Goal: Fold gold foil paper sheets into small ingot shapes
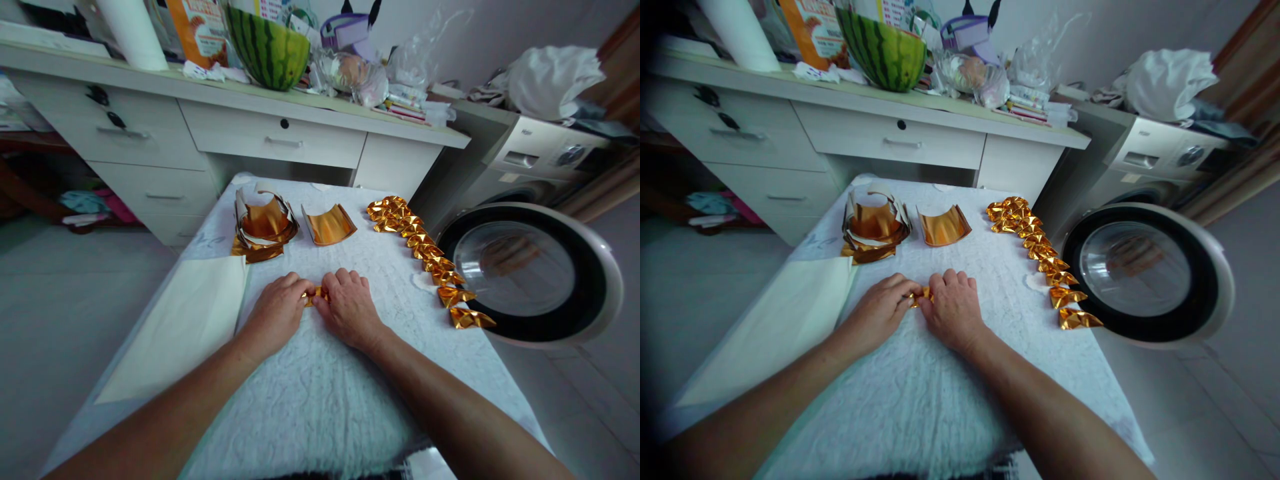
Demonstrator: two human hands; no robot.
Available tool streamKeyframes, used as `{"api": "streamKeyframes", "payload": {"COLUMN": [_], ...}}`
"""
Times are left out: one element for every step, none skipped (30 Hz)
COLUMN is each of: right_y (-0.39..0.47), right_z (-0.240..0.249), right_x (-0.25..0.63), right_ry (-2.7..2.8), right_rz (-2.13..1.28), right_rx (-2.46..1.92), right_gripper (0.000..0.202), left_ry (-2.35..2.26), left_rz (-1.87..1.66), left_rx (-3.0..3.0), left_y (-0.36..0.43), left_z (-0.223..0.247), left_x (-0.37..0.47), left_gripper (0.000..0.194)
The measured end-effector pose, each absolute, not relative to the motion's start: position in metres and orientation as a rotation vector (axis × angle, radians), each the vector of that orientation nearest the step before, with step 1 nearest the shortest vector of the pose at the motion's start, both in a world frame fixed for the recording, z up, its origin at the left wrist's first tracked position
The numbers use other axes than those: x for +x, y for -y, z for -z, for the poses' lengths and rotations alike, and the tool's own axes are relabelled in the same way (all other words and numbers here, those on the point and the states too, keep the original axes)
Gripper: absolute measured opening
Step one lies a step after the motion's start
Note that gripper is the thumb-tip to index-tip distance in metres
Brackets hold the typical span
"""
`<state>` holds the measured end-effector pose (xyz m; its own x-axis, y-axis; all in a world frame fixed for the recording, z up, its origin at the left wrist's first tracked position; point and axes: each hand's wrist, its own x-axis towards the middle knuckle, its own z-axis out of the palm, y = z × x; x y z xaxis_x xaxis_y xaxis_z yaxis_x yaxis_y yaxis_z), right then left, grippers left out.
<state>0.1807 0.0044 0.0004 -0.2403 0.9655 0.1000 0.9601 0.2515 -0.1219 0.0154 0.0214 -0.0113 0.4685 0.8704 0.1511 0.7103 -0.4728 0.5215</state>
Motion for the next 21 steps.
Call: {"api": "streamKeyframes", "payload": {"right_y": [-0.004, -0.004, -0.004, -0.004, -0.004, -0.003, -0.003, -0.003, -0.003, -0.003, -0.003, -0.004, -0.004, -0.004, -0.005, -0.005, -0.005, -0.006, -0.006, -0.006, -0.006], "right_z": [-0.001, -0.001, -0.001, -0.002, -0.002, -0.002, -0.002, -0.002, -0.002, -0.002, -0.002, -0.002, -0.002, -0.002, -0.002, -0.002, -0.002, -0.001, -0.001, 0.000, 0.000], "right_x": [0.180, 0.180, 0.179, 0.179, 0.179, 0.179, 0.179, 0.180, 0.180, 0.182, 0.183, 0.185, 0.187, 0.189, 0.191, 0.193, 0.195, 0.197, 0.199, 0.201, 0.203], "right_ry": [2.356, 2.353, 2.349, 2.344, 2.339, 2.332, 2.323, 2.314, 2.305, 2.293, 2.281, 2.268, 2.251, 2.234, 2.218, 2.206, 2.197, 2.193, 2.193, 2.193, 2.192], "right_rz": [-0.057, -0.061, -0.065, -0.069, -0.073, -0.078, -0.084, -0.091, -0.098, -0.105, -0.114, -0.122, -0.127, -0.129, -0.131, -0.132, -0.133, -0.137, -0.141, -0.144, -0.143], "right_rx": [-1.831, -1.830, -1.831, -1.833, -1.836, -1.840, -1.844, -1.847, -1.852, -1.858, -1.863, -1.869, -1.874, -1.879, -1.884, -1.888, -1.891, -1.894, -1.896, -1.898, -1.899], "right_gripper": [0.030, 0.033, 0.035, 0.035, 0.035, 0.034, 0.032, 0.031, 0.031, 0.031, 0.031, 0.031, 0.032, 0.034, 0.036, 0.038, 0.040, 0.041, 0.042, 0.043, 0.043], "left_ry": [-1.331, -1.336, -1.342, -1.349, -1.358, -1.369, -1.380, -1.394, -1.411, -1.429, -1.446, -1.460, -1.472, -1.480, -1.482, -1.485, -1.488, -1.489, -1.490, -1.490, -1.489], "left_rz": [-0.563, -0.557, -0.551, -0.540, -0.525, -0.509, -0.489, -0.470, -0.453, -0.439, -0.427, -0.416, -0.409, -0.405, -0.401, -0.398, -0.396, -0.392, -0.388, -0.384, -0.380], "left_rx": [2.338, 2.343, 2.347, 2.353, 2.360, 2.369, 2.382, 2.396, 2.411, 2.424, 2.435, 2.444, 2.451, 2.457, 2.463, 2.469, 2.475, 2.482, 2.488, 2.493, 2.497], "left_y": [-0.022, -0.022, -0.022, -0.022, -0.021, -0.021, -0.020, -0.019, -0.017, -0.016, -0.015, -0.014, -0.013, -0.012, -0.012, -0.012, -0.012, -0.012, -0.012, -0.012, -0.012], "left_z": [0.012, 0.012, 0.012, 0.013, 0.013, 0.013, 0.012, 0.012, 0.012, 0.012, 0.011, 0.011, 0.011, 0.011, 0.012, 0.012, 0.012, 0.012, 0.012, 0.012, 0.012], "left_x": [0.015, 0.016, 0.016, 0.016, 0.016, 0.016, 0.016, 0.016, 0.016, 0.016, 0.016, 0.016, 0.016, 0.016, 0.016, 0.016, 0.016, 0.016, 0.016, 0.016, 0.016], "left_gripper": [0.023, 0.023, 0.022, 0.022, 0.023, 0.023, 0.024, 0.025, 0.026, 0.027, 0.028, 0.029, 0.029, 0.029, 0.030, 0.029, 0.029, 0.029, 0.029, 0.028, 0.029]}}
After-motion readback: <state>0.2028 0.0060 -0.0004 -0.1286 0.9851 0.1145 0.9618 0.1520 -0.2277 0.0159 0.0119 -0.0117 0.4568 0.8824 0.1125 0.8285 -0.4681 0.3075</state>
